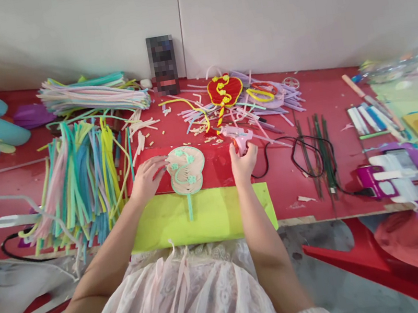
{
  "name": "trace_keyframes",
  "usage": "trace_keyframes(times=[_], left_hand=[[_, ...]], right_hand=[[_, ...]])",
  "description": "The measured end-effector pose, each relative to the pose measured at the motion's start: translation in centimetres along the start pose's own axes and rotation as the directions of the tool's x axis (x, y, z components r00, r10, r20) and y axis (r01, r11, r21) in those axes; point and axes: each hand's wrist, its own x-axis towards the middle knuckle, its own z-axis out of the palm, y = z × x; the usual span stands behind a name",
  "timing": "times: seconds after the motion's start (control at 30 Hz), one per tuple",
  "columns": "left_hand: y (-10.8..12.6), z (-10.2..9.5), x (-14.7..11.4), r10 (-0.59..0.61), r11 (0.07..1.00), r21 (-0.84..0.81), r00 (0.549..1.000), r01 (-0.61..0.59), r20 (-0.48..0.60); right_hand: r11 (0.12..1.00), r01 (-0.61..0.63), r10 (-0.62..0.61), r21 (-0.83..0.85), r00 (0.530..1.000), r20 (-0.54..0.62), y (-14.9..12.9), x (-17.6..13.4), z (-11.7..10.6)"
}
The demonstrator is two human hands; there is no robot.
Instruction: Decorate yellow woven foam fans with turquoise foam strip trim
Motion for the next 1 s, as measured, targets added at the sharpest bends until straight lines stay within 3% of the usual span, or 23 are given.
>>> trace_keyframes(times=[0.23, 0.47, 0.63, 0.77, 1.0], left_hand=[[-1.2, 0.5, 1.5, 0.032, 0.999, -0.031, 0.989, -0.028, 0.142], [-1.6, 1.1, 1.4, 0.041, 0.996, -0.08, 0.993, -0.032, 0.114], [-1.3, 1.0, 1.3, 0.05, 0.999, 0.01, 0.992, -0.051, 0.112], [-0.6, 0.1, 0.1, 0.107, 0.99, 0.076, 0.99, -0.115, 0.096], [0.0, -0.4, -3.2, 0.223, 0.935, 0.217, 0.939, -0.282, 0.26]], right_hand=[[1.0, 0.013, -0.013, -0.011, 1.0, -0.02, 0.1, 0.0, 0.1], [1.0, 0.012, -0.012, -0.002, 1.0, -0.015, 0.0, 0.0, 0.1], [1.0, 0.011, -0.011, -0.009, 1.0, -0.009, 0.1, 0.0, 0.1], [1.0, 0.017, -0.017, -0.003, 1.0, -0.015, 0.0, 0.0, 0.0], [1.0, 0.014, -0.014, -0.002, 1.0, -0.005, -0.2, 0.0, -0.1]])
